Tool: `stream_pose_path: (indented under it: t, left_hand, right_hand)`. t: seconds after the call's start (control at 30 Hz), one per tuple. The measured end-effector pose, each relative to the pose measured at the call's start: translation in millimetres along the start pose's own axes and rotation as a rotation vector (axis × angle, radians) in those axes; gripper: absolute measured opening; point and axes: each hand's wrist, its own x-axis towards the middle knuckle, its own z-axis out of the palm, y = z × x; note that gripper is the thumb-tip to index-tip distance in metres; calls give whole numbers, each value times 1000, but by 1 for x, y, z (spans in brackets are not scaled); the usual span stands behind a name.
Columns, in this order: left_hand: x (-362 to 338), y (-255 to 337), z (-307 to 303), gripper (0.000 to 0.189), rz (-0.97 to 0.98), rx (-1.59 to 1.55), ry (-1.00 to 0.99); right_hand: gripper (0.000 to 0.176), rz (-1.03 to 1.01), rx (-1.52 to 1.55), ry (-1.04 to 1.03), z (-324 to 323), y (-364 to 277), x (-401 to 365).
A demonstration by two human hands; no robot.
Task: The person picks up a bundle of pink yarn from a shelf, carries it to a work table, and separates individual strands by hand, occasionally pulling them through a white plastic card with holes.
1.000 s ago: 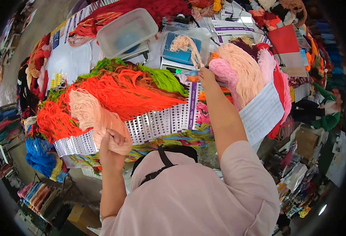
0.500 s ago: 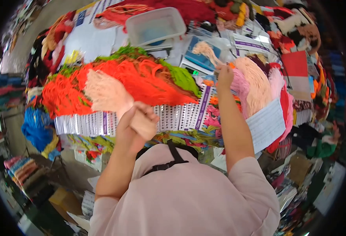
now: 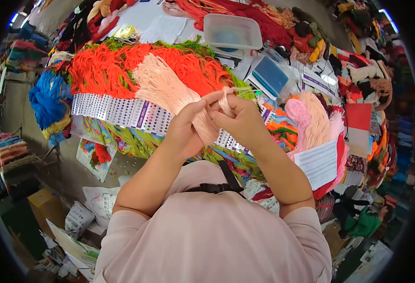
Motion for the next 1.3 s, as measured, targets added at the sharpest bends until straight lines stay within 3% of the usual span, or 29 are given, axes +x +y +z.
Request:
stream_pose_path:
  t: [0.07,0.17,0.33,0.4,0.63,0.73,0.93,1.03,1.1,1.13,1.2,1.27,1.3]
  left_hand:
    - [-8,1,-2,48,-6,-12,-34]
    - [-15,1,-4,46,-7,-4,-49]
    - [-23,4,-1,46,9,2,-62]
    - [-23,4,-5,46,15,3,-72]
    - [-28,11,-15,53,-40,78,-157]
    - [-30,13,-12,46,10,15,-87]
    - [-27,19,-27,46,87,94,-81]
    - [-25,24,-49,43,-23,114,-54]
    - [-27,28,-62,40,-69,54,-151]
    - [-27,29,-66,37,-112,-7,-247]
    - [-23,29,-69,34,-84,-156,-338]
    - [-18,23,-75,29,85,-282,-433]
    - [-19,23,-66,29,85,-282,-435]
  right_hand:
    - [11,-37,157,28,6,-5,-6]
    - [11,-138,159,24,15,17,-4]
    - [8,-71,-9,95,20,-5,-14]
    - [8,-110,152,112,23,-7,-15]
    - [14,-121,18,117,33,-6,-15]
    - [13,-141,46,76,33,-8,-14]
    - [16,-26,393,99,31,-16,-9]
    - [23,225,185,-407,1,-35,-10]
    - [24,133,170,-359,-25,-35,-4]
    - [21,-10,602,-226,-47,-7,8]
    - [24,-67,1181,-262,-108,27,45]
    - [27,26,1123,227,-109,4,44]
    - [31,76,1036,318,-92,-12,43]
